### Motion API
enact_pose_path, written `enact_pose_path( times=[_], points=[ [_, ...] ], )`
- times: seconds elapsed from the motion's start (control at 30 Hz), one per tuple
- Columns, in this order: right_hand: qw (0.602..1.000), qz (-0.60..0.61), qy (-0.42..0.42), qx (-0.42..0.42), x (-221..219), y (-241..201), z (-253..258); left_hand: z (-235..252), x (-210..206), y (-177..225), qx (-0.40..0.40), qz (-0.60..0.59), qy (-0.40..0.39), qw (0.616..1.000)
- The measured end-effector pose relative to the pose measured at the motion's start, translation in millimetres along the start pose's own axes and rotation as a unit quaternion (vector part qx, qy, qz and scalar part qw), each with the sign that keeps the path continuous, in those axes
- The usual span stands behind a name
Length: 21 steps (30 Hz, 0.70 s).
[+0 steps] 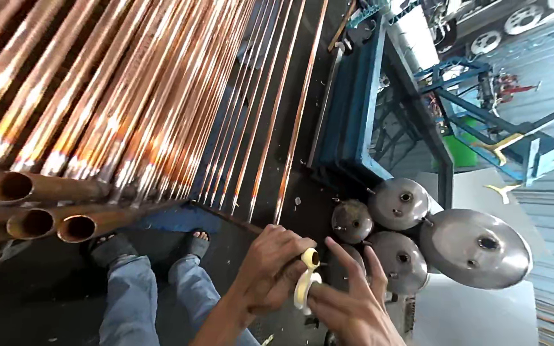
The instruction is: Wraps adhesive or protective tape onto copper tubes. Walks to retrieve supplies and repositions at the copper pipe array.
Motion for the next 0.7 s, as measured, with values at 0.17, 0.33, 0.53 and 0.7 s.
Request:
enact_pose_path(
  times=[0.17,0.33,0.53,0.7],
  points=[
    [0.995,0.065,0.055,0.049,35.0,-31.7,51.1,-9.0,5.3,-4.7,0.031,-0.007,-0.003,0.999],
    [0.992,0.020,0.120,-0.023,33.9,30.7,88.6,-0.7,12.3,2.1,0.020,0.023,-0.023,0.999],
    [0.999,-0.005,0.027,-0.026,0.9,5.9,2.2,2.7,12.2,3.5,-0.010,0.025,-0.024,0.999],
    [0.997,0.043,0.028,0.061,31.3,-52.5,45.8,-15.5,-0.2,-15.2,-0.048,0.035,0.050,0.997]
  ],
)
Point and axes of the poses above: each hand's wrist, its own z-axis towards the middle knuckle, its own x-axis out of the back of the hand, y = z × x, the point moved 7 cm from there along z, towards the middle knuckle, and after that the axes turned 6 degrees about y, right-handed, at the moved point
